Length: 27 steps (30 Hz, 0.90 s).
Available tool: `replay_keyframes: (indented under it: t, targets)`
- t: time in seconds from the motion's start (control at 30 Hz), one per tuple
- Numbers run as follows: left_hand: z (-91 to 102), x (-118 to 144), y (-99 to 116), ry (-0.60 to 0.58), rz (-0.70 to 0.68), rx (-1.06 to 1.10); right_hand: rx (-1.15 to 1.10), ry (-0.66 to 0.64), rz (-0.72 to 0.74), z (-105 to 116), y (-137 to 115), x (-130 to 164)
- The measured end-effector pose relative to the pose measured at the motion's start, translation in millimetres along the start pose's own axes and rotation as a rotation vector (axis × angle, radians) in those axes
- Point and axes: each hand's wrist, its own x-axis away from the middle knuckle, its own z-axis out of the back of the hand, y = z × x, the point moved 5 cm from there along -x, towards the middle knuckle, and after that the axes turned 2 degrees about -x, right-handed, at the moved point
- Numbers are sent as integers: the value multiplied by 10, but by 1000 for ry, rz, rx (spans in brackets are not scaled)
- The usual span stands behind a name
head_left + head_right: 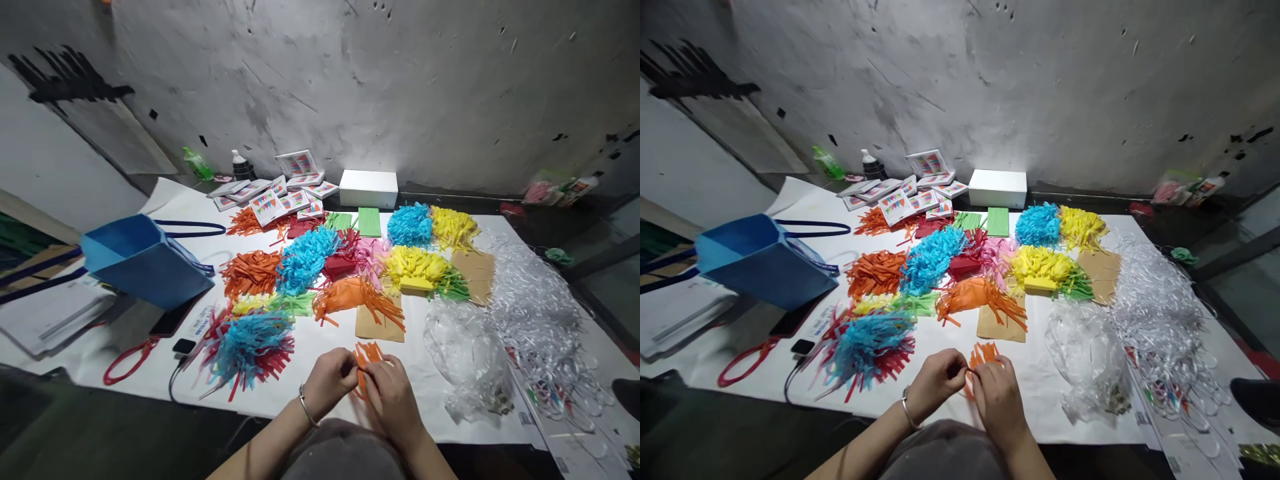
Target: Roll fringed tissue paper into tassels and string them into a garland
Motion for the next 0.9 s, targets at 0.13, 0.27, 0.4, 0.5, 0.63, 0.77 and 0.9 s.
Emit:
replay_keyframes:
  t: [0.13,0.27,0.4,0.5,0.63,0.77,0.9]
  targets:
    - [25,58,-21,23,32,49,-69,-35,-118,-8,71,45]
    - [-81,132,-92,-78,129,330,-185,-65,-214,-170,89,48]
    - [74,143,-449,4,229,458,-288,-105,-281,-408,218,42]
    - [689,200,-1025,391,390,423,-235,-65,-307,-566,535,112]
    - [1629,484,-1632,1013,562,64,-71,-83,-223,-907,1018,113]
    - [1598,459,-1650,1066,455,-198,155,-100,-112,-1295,1314,-348]
    - [691,-37,-1420,637,186,-177,340,-85,-41,-1505,1464,-1029]
